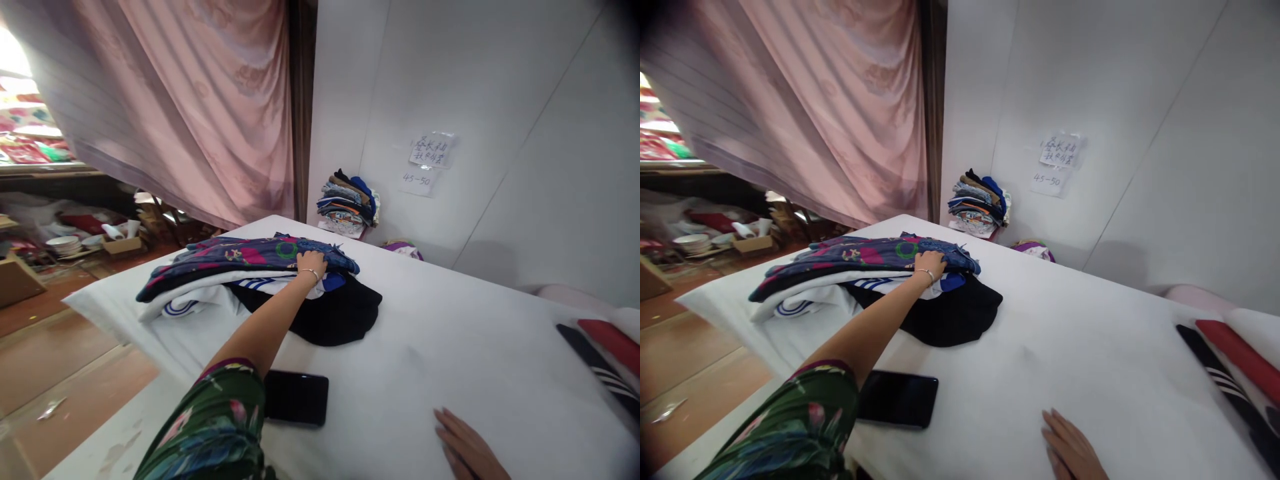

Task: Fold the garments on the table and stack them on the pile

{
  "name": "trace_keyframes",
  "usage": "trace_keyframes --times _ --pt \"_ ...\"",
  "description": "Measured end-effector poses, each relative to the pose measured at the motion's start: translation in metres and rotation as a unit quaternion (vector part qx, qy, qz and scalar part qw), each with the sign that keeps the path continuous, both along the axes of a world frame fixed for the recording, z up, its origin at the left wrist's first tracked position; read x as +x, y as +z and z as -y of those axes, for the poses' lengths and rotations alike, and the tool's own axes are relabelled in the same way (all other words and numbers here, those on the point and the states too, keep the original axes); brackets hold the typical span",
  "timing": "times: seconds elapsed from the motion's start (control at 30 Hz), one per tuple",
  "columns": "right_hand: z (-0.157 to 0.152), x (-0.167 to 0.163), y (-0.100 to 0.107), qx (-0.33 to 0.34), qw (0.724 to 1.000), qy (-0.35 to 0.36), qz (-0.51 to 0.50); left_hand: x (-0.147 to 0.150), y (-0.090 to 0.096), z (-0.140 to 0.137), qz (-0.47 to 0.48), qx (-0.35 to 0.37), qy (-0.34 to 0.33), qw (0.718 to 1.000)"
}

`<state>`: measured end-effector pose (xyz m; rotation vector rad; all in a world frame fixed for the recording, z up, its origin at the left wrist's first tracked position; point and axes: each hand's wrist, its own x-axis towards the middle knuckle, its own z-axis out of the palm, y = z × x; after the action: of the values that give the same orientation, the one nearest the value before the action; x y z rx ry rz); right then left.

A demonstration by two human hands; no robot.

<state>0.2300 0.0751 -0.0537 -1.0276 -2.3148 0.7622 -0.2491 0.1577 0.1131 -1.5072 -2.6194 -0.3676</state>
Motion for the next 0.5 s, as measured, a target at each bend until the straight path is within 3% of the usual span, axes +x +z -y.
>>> trace_keyframes --times 0.13,0.27,0.5 --pt "-0.002 -0.001 -0.004 0.017 1.0 -0.002 -0.014 -0.013 0.026 -0.007 0.029 0.003 0.045 0.999" --pt "-0.001 -0.001 -0.009 0.019 1.0 0.002 -0.014 -0.016 0.064 -0.006 0.02 0.05 0.069 0.996" --pt "0.002 0.0 -0.013 -0.013 0.999 -0.017 -0.025 0.027 0.137 -0.005 -0.008 0.165 0.019 0.986"
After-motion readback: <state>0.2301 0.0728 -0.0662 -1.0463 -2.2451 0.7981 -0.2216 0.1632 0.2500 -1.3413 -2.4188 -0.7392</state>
